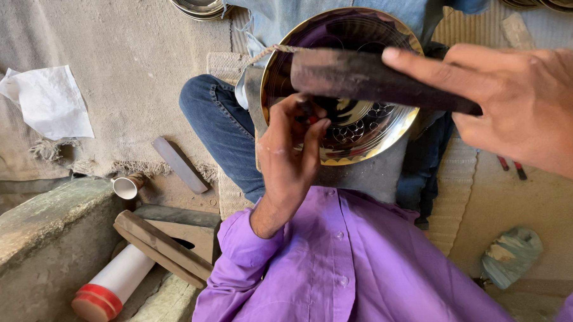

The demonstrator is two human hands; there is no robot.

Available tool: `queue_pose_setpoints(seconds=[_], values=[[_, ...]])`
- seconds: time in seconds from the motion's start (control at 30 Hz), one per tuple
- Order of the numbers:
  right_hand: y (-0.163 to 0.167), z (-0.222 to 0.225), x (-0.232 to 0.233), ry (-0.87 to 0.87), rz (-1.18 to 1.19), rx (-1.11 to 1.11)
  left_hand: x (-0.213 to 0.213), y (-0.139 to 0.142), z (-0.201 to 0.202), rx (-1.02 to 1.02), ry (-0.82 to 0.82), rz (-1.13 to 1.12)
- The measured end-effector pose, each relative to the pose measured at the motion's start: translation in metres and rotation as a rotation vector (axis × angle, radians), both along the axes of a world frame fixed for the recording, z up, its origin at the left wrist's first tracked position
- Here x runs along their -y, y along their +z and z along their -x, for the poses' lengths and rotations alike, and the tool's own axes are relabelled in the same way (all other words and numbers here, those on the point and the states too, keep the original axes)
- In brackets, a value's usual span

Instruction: The person sits on the floor with a brass bowl resting on a small anvil on their lap, holds a punch against the bowl's engraved pattern, and repeatedly strikes the punch with a wooden mallet, repositioning the punch around the bowl surface to work the decoration.

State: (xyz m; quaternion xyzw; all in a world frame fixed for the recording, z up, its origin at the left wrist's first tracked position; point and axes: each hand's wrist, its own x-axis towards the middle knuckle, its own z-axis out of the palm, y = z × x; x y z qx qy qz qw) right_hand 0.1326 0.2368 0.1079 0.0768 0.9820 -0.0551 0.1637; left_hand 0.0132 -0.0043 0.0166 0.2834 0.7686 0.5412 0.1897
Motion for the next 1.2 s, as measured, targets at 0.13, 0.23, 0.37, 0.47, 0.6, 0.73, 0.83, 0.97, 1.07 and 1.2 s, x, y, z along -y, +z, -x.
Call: queue_pose_setpoints(seconds=[0.13,0.23,0.37,0.47,0.6,0.73,0.83,0.97,1.07,1.2], values=[[0.005,0.006,-0.005,0.038,-0.003,-0.193,-0.001,-0.004,-0.004,-0.018,0.047,-0.035],[0.013,0.009,-0.009,0.102,0.052,-0.288,-0.002,-0.006,-0.005,-0.075,0.054,-0.035],[0.022,0.013,-0.007,0.025,0.236,-0.441,-0.001,-0.006,-0.007,-0.089,0.058,-0.054],[0.025,0.014,-0.004,-0.081,0.413,-0.49,-0.001,-0.006,-0.007,-0.086,0.069,-0.035],[0.021,0.019,-0.008,0.161,0.008,-0.141,-0.001,-0.005,-0.006,-0.073,0.067,0.014],[0.014,0.022,-0.014,0.035,0.121,-0.176,-0.006,-0.007,-0.003,-0.033,0.032,0.002],[0.011,0.019,-0.016,0.115,-0.13,0.125,-0.008,-0.007,0.001,-0.003,-0.026,0.013],[0.004,0.012,-0.016,-0.033,0.088,-0.055,-0.01,-0.005,0.008,-0.003,-0.114,0.018],[-0.003,0.005,-0.017,-0.099,0.094,0.058,-0.011,-0.003,0.013,-0.031,-0.157,0.023],[-0.011,-0.007,-0.013,-0.209,0.298,-0.095,-0.012,0.0,0.019,0.005,-0.242,-0.041]])
